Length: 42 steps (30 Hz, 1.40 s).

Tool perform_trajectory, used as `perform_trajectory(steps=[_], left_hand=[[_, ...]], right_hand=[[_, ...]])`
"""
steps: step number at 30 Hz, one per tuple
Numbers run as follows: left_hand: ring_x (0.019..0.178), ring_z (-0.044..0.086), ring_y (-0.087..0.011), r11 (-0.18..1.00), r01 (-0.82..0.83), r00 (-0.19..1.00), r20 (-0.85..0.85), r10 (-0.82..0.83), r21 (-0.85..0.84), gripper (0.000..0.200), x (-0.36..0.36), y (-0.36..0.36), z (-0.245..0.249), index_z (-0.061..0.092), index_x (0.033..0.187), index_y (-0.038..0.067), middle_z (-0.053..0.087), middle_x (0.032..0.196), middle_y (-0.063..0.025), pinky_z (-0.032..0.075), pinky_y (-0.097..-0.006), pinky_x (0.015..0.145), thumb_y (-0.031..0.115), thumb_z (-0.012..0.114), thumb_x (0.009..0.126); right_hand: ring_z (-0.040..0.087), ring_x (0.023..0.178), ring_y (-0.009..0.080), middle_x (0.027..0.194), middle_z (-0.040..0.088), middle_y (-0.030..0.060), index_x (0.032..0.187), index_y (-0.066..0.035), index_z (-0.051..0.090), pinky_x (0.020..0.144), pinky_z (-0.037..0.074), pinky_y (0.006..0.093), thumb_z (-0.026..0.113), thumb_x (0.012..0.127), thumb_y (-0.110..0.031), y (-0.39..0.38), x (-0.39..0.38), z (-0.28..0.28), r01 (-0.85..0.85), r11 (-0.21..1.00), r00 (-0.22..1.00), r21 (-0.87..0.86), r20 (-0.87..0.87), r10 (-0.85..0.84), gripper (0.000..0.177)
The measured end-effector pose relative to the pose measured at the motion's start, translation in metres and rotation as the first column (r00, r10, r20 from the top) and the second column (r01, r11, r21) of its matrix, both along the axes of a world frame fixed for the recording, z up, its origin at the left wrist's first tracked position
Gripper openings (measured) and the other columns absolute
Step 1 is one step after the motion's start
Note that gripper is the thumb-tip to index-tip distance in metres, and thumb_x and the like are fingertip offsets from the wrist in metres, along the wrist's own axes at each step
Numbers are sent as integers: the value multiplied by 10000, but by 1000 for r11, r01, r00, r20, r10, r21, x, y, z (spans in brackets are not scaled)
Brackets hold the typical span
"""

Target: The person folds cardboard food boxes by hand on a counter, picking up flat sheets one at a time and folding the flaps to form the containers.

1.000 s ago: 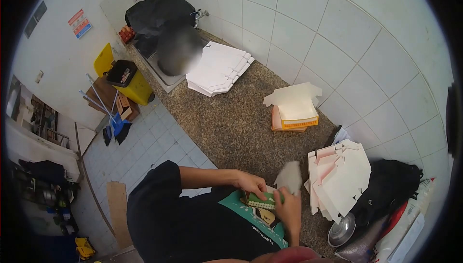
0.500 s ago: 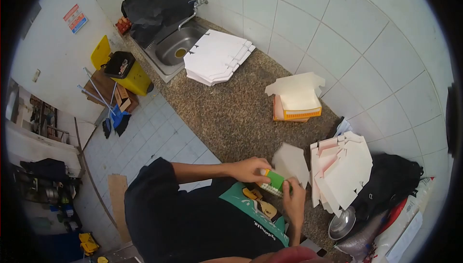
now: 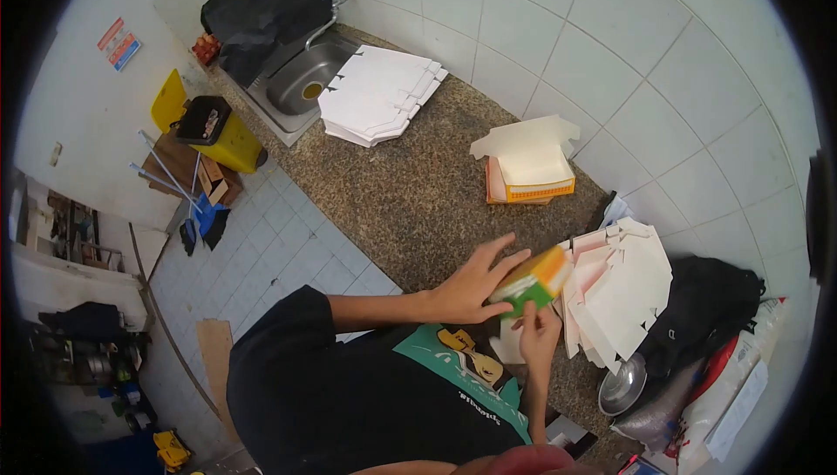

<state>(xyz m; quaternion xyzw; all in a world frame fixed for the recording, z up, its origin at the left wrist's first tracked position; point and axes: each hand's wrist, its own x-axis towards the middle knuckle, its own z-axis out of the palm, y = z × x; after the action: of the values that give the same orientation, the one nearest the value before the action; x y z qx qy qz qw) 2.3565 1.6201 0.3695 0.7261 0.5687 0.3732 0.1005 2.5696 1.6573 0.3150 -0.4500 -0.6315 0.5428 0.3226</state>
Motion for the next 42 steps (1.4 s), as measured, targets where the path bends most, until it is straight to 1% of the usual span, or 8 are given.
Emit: perform_trajectory(steps=[3, 11, 14, 20, 29, 36, 38, 42], left_hand=[[1328, 502, -390, 970, 203, 826, 556, -97, -133, 667, 17, 4, -40, 394, 1488, 9, 474, 1428, -262, 393, -454, 1126, 191, 699, 924], [1171, 638, -374, 978, 203, 889, 427, -164, -46, 543, -9, 49, -16, 529, 1340, -10, 621, 1284, -242, 506, -439, 943, 214, 736, 890], [1102, 671, -400, 894, 296, 812, 582, -50, -336, 510, -8, 48, -11, 516, 1354, -5, 654, 1209, -259, 523, -448, 902, 203, 698, 925], [1089, 658, -443, 979, 173, 905, 410, -113, -112, 477, -4, 47, -21, 490, 1372, 0, 652, 1202, -265, 531, -478, 888, 171, 647, 956], [1304, 538, -397, 980, 189, 903, 403, -147, -65, 585, 8, 30, -27, 389, 1459, -16, 500, 1453, -229, 495, -446, 1009, 201, 632, 973], [1227, 585, -349, 757, 524, 61, 903, 424, -391, 676, -73, 45, -26, 242, 1574, 160, 399, 1505, -179, 626, -499, 816, 573, 336, 1047], [1194, 611, -332, 644, 573, 298, 861, 411, -506, 664, -87, 45, -25, 234, 1580, 170, 426, 1487, -169, 637, -476, 761, 548, 361, 1049], [1143, 652, -274, 420, 623, 554, 752, 358, -660, 632, -70, 37, -48, 215, 1592, 189, 489, 1440, -147, 646, -429, 624, 461, 414, 1058]], right_hand=[[599, 633, 120, 796, 668, 75, 960, 31, 627, 582, 487, 266, 486, 1092, -205, 15, -13, 3, 0, 999, 997, 54, -74, 4, 305], [614, 664, 121, 857, 683, 113, 1192, -6, 463, 585, 478, 242, 517, 1054, -68, 29, -43, 32, 187, 982, 918, -33, -350, -187, 160], [616, 659, 120, 903, 691, 127, 1185, -47, 395, 594, 491, 236, 544, 1036, -35, 36, -37, 19, 137, 990, 916, -43, -376, -143, 211], [646, 693, 128, 875, 688, 103, 955, -18, 552, 613, 517, 255, 645, 985, -34, 44, -21, 24, 270, 962, 902, 49, -362, -234, 99], [674, 767, 159, 896, 724, 76, 1004, -28, 633, 730, 547, 310, 727, 912, -7, 32, -29, -1, -96, 926, 678, -364, -706, -207, 133], [684, 906, 255, 885, 729, 58, 816, -83, 765, 874, 538, 323, 751, 778, -4, 32, 5, 90, -417, 888, 909, 193, 110, 403, 89], [641, 1039, 276, 850, 703, 57, 834, -104, 760, 1076, 450, 421, 755, 701, -30, 17, 6, 96, -705, 610, 651, 363, 672, 353, 152], [612, 1078, 313, 999, 669, 84, 795, -106, 761, 1036, 463, 495, 691, 736, -119, 0, 7, 93, -715, 508, 639, 480, 744, 197, 93]])
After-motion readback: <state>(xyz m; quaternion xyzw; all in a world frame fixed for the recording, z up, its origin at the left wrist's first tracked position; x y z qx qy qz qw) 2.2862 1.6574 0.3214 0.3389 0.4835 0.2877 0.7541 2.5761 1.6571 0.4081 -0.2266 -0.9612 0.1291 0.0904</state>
